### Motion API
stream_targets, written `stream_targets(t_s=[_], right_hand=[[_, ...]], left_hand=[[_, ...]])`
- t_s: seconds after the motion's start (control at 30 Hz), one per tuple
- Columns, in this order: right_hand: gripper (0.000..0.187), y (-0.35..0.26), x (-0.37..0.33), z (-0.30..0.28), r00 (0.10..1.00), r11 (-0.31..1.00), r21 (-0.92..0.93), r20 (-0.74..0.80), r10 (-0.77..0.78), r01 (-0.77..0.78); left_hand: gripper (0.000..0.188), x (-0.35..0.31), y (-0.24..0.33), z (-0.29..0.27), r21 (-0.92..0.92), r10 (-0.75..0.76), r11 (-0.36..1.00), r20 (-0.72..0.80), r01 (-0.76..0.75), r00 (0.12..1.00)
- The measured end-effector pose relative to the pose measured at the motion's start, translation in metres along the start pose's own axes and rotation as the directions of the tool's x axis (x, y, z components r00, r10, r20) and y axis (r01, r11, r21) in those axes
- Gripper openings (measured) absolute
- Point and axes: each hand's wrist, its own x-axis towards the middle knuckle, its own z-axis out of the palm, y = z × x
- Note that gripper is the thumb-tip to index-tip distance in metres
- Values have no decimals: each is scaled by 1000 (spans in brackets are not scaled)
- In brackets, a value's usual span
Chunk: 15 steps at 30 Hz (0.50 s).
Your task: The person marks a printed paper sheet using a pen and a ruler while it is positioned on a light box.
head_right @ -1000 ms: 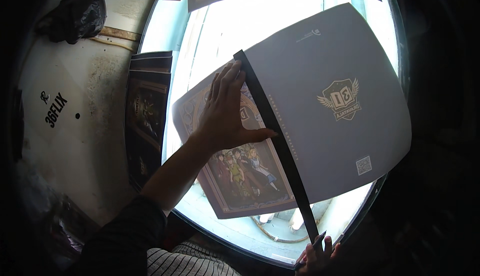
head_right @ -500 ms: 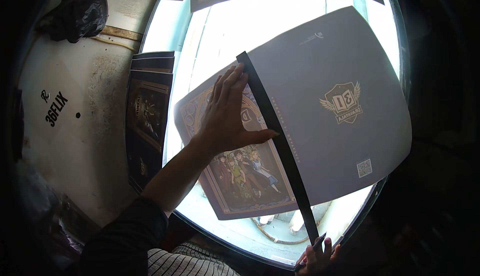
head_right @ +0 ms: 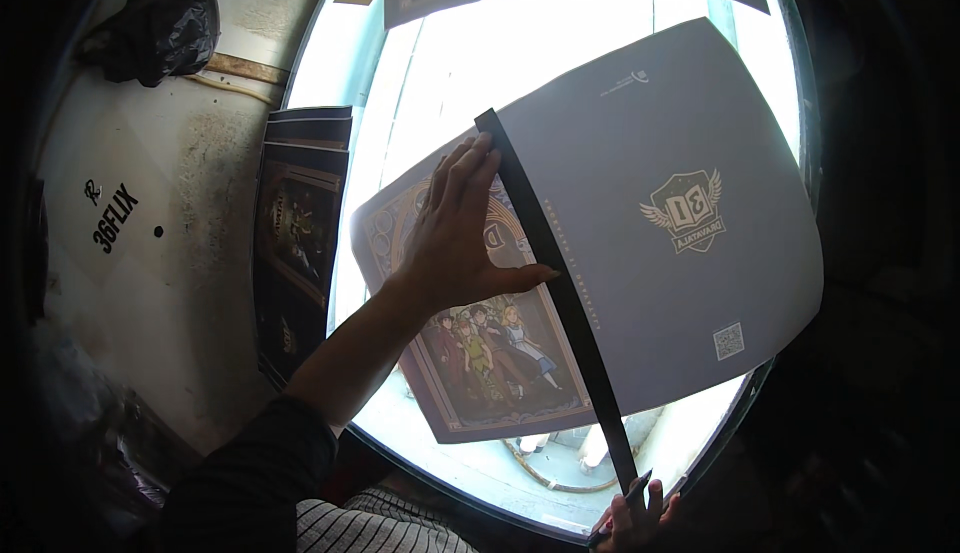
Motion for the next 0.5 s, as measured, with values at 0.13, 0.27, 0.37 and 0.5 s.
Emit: stream_targets(t_s=[0.13,0.27,0.37,0.5], right_hand=[[26,59,-67,49,991,993,-48,-70,-111,108],[21,17,-21,17,998,996,-63,-10,-60,59],[25,6,-4,1,998,998,-60,55,-4,7],[27,6,-6,3,1000,999,49,-29,0,1]], left_hand=[[124,4,4,-1,14,2,1000,0,-2,1000],[125,2,2,0,16,2,1000,-3,-2,1000],[125,2,3,0,-11,-14,1000,5,14,1000],[125,3,2,0,-60,-19,998,5,19,1000]])
